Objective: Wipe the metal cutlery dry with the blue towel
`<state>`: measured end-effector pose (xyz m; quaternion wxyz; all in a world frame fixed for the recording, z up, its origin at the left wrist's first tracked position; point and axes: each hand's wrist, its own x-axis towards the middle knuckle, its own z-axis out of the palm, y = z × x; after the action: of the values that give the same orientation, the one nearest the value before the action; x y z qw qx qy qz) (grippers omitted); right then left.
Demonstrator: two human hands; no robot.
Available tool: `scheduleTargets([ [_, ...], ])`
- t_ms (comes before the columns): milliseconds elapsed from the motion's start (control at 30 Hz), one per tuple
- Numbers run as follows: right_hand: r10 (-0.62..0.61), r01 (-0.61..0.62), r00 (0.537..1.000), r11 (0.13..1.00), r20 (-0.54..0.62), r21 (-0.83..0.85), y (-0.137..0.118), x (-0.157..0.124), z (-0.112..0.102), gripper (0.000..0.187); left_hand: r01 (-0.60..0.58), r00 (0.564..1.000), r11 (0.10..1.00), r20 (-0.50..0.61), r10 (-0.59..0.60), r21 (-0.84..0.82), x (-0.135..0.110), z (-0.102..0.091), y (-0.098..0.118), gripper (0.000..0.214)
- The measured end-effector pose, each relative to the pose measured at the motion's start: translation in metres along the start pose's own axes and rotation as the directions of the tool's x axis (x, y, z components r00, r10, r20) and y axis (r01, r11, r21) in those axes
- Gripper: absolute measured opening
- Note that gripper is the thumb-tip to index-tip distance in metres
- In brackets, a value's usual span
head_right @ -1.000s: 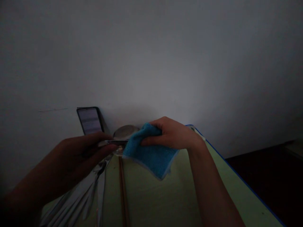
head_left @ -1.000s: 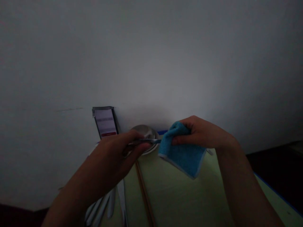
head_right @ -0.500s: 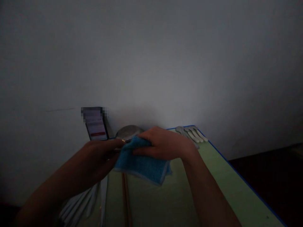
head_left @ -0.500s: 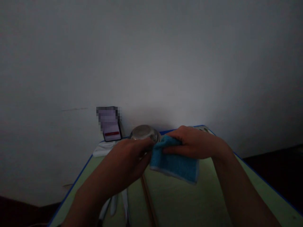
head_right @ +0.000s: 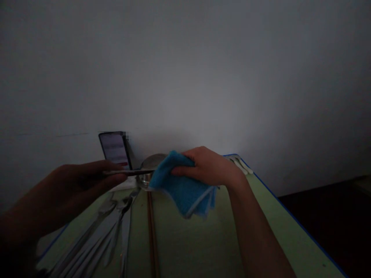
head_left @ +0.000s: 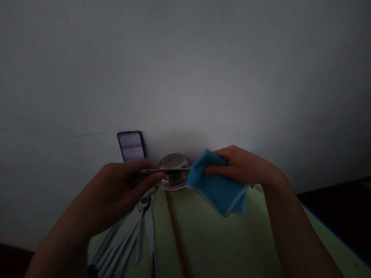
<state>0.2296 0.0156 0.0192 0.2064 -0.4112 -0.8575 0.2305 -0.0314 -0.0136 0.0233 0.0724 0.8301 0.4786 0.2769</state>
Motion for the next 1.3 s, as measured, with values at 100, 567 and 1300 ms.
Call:
scheduleTargets([
  [100, -0.050, 0.049, 0.998, 0.999, -0.044, -0.020, -0.003, -0.001, 0.000, 0.025, 0.014, 0.998, 0.999, 0.065, -0.017, 0.044, 0.001, 0.000, -0.001, 0.027],
  [567, -0.056, 0.068, 0.992, 0.992, -0.115, 0.104, -0.010, -0.006, -0.001, 0.023, -0.121, 0.992, 0.992, 0.031, 0.121, 0.020, 0.004, 0.006, 0.015, 0.029],
  [1300, 0.060, 0.095, 0.866, 0.955, -0.496, 0.280, -0.014, 0.002, 0.005, 0.028, 0.077, 0.997, 0.853, 0.060, -0.054, -0.516, 0.007, 0.018, 0.011, 0.026],
])
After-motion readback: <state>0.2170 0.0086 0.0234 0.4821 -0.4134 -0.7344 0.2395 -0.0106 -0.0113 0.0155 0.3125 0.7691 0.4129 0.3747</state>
